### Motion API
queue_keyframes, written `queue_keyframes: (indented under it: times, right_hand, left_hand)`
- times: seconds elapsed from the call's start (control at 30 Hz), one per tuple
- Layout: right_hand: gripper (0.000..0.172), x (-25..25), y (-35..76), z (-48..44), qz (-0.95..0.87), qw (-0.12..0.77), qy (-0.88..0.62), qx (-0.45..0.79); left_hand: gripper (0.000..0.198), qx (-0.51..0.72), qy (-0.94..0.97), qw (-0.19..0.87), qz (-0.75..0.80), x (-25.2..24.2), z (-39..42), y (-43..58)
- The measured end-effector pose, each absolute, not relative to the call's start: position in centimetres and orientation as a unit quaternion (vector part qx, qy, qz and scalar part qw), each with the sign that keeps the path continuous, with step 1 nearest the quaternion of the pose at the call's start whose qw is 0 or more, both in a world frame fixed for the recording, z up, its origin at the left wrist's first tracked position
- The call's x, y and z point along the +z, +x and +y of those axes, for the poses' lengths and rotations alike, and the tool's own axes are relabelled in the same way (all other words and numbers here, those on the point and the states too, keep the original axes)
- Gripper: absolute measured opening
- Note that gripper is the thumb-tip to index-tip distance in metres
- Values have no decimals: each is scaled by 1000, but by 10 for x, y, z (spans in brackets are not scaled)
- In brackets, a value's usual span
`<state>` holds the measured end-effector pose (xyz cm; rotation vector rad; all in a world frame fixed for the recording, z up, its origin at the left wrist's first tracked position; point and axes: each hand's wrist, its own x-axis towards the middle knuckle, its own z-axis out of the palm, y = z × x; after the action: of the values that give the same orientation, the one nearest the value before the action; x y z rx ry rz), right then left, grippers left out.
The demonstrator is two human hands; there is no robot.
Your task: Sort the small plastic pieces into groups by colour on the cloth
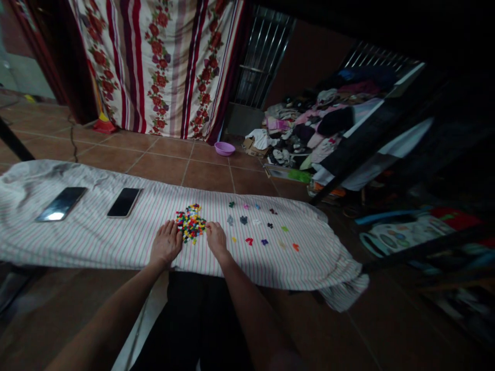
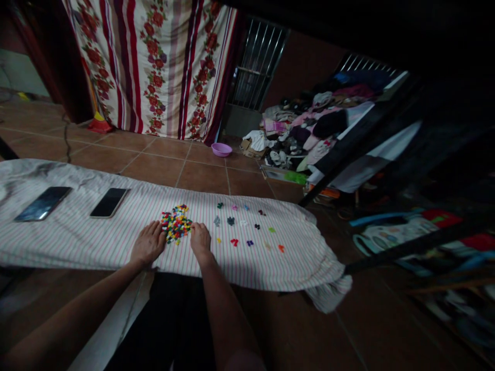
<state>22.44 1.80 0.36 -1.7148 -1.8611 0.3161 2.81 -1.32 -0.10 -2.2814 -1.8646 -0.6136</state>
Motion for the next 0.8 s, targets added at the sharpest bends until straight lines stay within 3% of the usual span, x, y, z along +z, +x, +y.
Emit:
queue_keyframes:
  times: [0.27,0.8]
  right_hand:
    - [16,-10,225,10,-702,347,-618,74]
    - [19,-10,229,8,-640,432,-625,111]
  left_hand:
    - [48,-229,-763,91,-597,-6,-13,27]
    - [48,-220,-753,87,-615,-9,-10,27]
